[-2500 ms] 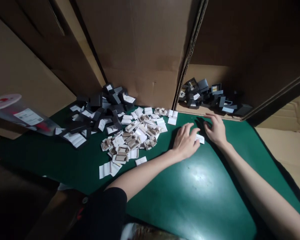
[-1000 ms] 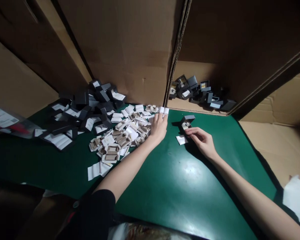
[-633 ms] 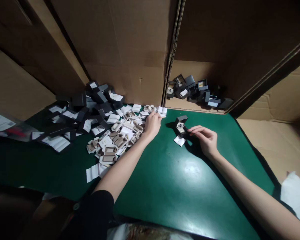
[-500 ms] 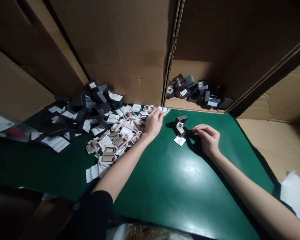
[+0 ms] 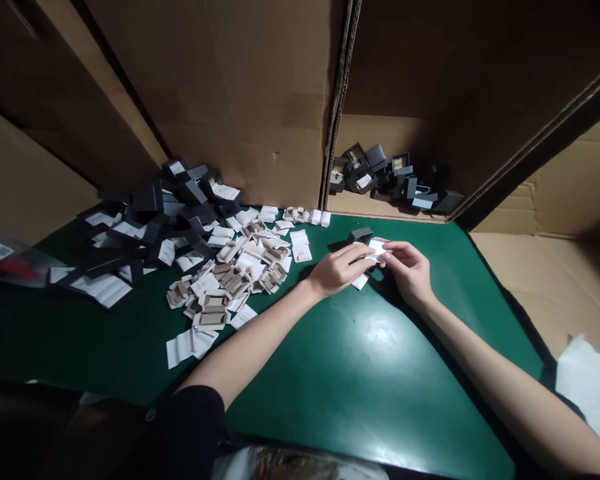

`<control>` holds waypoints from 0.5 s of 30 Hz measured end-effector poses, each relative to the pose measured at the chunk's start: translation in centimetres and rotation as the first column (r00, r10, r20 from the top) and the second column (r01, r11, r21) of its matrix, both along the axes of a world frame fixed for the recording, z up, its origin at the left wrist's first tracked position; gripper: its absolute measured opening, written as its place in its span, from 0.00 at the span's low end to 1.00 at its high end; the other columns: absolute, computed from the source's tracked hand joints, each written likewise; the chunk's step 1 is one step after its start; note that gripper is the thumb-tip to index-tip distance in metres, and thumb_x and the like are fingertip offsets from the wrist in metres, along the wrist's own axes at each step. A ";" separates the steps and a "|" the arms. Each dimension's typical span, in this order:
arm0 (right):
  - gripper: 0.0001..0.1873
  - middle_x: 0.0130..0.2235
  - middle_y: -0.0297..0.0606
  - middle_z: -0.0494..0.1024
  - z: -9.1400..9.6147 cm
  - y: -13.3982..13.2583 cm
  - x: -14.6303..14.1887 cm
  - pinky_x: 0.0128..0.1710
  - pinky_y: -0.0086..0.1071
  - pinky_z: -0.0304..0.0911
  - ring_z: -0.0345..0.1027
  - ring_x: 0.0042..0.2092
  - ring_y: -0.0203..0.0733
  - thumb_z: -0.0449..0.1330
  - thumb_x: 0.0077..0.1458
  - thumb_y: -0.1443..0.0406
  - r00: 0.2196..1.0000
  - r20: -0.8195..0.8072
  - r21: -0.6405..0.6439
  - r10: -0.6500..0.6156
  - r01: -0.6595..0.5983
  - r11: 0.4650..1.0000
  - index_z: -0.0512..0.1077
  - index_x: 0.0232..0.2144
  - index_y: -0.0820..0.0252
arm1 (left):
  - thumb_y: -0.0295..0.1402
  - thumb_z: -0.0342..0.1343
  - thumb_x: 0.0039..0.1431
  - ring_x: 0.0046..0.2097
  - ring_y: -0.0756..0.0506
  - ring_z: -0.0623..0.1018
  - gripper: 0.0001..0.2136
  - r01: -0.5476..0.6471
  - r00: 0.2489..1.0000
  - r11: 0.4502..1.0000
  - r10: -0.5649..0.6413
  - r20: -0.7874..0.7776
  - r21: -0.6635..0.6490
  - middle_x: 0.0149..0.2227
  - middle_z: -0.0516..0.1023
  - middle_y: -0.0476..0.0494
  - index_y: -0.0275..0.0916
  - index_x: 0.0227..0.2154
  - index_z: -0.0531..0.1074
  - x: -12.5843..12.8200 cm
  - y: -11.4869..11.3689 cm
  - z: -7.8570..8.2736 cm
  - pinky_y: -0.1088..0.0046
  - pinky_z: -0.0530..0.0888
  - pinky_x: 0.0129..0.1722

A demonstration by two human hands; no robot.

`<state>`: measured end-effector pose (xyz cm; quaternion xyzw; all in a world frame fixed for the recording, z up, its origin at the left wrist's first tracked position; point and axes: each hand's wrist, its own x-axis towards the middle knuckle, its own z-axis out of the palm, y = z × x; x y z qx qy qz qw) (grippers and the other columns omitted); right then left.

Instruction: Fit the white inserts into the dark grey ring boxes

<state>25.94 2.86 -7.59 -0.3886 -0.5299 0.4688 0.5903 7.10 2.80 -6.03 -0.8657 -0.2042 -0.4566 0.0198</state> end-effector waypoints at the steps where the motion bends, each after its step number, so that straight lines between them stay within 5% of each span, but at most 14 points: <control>1: 0.10 0.32 0.33 0.75 -0.1 0.1 0.0 0.31 0.30 0.65 0.66 0.28 0.33 0.68 0.44 0.62 1.000 0.002 -0.003 -0.019 0.019 1.000 0.74 0.32 0.56 | 0.27 0.48 0.64 0.51 0.45 0.74 0.09 -0.008 1.000 1.000 0.007 -0.013 -0.026 0.49 0.74 0.39 0.37 0.43 0.72 0.0 -0.1 0.0 0.65 0.75 0.50; 5: 0.09 0.30 0.32 0.75 -0.3 0.4 0.0 0.30 0.29 0.64 0.67 0.28 0.33 0.69 0.43 0.63 0.993 0.023 0.010 -0.115 0.115 0.993 0.74 0.29 0.57 | 0.33 0.55 0.60 0.56 0.40 0.69 0.17 -0.180 0.983 0.972 0.182 -0.005 -0.154 0.55 0.67 0.39 0.43 0.52 0.65 -0.3 0.0 0.0 0.56 0.71 0.53; 10: 0.09 0.30 0.34 0.77 -0.1 0.2 -0.2 0.34 0.31 0.66 0.69 0.31 0.36 0.68 0.43 0.62 0.985 0.117 -0.005 -0.129 0.130 0.991 0.75 0.29 0.58 | 0.40 0.70 0.41 0.62 0.33 0.60 0.51 -0.249 0.954 0.848 0.298 0.031 -0.469 0.63 0.52 0.29 0.42 0.63 0.43 -0.3 0.7 -0.8 0.52 0.64 0.58; 15: 0.07 0.34 0.36 0.78 0.3 -0.2 -0.4 0.40 0.35 0.65 0.71 0.36 0.39 0.65 0.48 0.61 0.963 0.262 0.052 -0.069 0.057 0.997 0.76 0.31 0.58 | 0.43 0.64 0.48 0.58 0.32 0.66 0.51 -0.266 0.961 0.664 0.240 -0.137 -0.698 0.58 0.63 0.28 0.37 0.65 0.34 -0.3 0.9 -0.7 0.54 0.67 0.54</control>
